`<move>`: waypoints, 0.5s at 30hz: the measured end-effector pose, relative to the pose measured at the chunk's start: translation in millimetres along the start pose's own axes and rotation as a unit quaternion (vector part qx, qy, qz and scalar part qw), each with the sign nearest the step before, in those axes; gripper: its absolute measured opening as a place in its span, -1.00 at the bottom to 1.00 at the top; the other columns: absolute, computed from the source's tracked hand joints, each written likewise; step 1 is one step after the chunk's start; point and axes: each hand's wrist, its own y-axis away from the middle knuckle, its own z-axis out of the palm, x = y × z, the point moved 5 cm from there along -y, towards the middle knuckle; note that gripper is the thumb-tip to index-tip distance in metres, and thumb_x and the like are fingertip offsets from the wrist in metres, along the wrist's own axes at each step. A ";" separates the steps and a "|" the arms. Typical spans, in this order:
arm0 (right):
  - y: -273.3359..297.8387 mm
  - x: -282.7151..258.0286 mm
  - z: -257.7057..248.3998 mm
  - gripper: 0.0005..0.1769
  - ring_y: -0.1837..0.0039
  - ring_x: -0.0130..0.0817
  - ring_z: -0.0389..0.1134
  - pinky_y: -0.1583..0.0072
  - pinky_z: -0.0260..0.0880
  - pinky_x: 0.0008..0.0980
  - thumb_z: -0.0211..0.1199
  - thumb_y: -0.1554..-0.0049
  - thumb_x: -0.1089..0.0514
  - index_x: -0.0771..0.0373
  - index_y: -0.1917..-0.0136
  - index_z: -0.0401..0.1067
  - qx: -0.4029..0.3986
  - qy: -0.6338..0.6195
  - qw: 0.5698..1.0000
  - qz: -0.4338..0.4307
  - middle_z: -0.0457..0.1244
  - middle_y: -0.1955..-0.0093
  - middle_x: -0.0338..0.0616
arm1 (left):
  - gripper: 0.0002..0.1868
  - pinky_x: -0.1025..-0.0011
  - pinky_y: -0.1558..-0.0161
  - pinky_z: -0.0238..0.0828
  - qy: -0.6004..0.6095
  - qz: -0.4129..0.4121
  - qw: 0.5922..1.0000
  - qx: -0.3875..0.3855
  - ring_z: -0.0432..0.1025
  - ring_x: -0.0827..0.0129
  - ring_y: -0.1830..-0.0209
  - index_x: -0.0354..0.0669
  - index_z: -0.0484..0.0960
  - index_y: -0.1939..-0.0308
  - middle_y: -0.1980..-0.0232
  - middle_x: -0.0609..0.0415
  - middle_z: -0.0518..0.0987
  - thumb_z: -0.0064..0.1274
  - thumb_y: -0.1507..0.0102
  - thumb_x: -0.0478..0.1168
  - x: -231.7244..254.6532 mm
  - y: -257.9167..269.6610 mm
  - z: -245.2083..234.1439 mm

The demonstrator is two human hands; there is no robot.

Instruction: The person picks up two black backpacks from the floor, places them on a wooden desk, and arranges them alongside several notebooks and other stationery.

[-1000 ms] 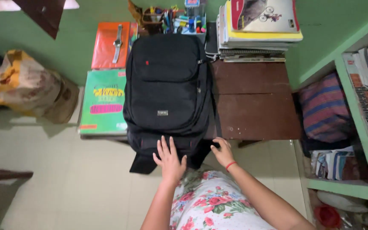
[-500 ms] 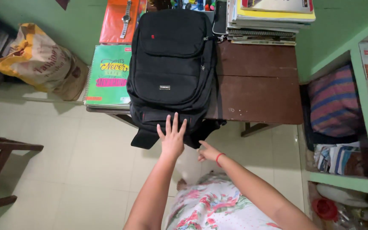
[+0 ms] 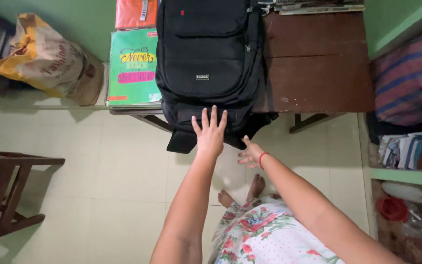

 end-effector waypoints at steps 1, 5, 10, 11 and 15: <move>2.9 -3.8 2.7 -0.10 -0.35 0.13 0.39 -0.48 -0.08 0.37 -0.45 -0.14 -0.66 -0.49 -0.67 -0.36 0.002 -0.002 1.000 -0.001 0.13 -0.56 0.12 | -0.03 -0.36 -0.46 -0.31 0.001 0.003 1.000 0.000 -0.11 -0.07 -0.62 0.20 0.21 -0.56 -0.64 0.00 -0.01 0.18 -0.06 -0.34 -0.1 -3.1 0.9; 25.9 -5.9 19.7 -0.06 -0.41 0.16 0.30 -0.38 0.13 0.41 -0.33 -0.14 -0.64 -0.39 -0.68 -0.31 -0.002 -0.091 0.996 0.001 0.01 -0.63 0.06 | -0.06 -0.35 -0.44 -0.31 -0.011 0.039 0.999 0.003 -0.17 -0.05 -0.64 0.21 0.23 -0.54 -0.65 -0.04 -0.04 0.14 -0.07 -0.35 4.2 -3.8 7.6; 38.3 7.2 33.4 -0.03 -0.45 0.24 0.23 -0.31 0.25 0.45 -0.26 -0.16 -0.58 -0.24 -0.68 -0.37 -0.027 -0.171 0.985 -0.009 -0.12 -0.69 0.04 | -0.17 -0.34 -0.44 -0.30 -0.011 0.051 0.998 0.028 -0.18 -0.08 -0.65 0.22 0.27 -0.51 -0.66 -0.06 -0.03 0.10 -0.14 -0.27 5.8 3.3 22.4; 31.6 9.8 30.9 -0.06 -0.43 0.25 0.24 -0.29 0.27 0.43 -0.22 -0.19 -0.54 -0.14 -0.66 -0.29 -0.013 -0.214 0.976 -0.025 -0.09 -0.66 0.12 | -0.22 -0.35 -0.45 -0.28 -0.015 0.049 0.997 0.054 -0.15 -0.07 -0.65 0.22 0.28 -0.50 -0.65 -0.05 0.00 0.08 -0.18 -0.24 3.8 2.6 24.6; -25.4 40.7 14.8 -0.34 -0.24 0.22 0.37 -0.18 0.44 0.26 0.05 -0.23 -0.25 0.17 -0.42 0.12 0.086 -0.353 0.925 -0.112 0.16 -0.41 0.23 | -0.27 -0.35 -0.45 -0.25 -0.030 0.048 0.993 0.102 -0.03 -0.04 -0.60 0.16 0.30 -0.49 -0.59 0.01 0.15 0.06 -0.21 -0.19 -0.8 -1.4 18.3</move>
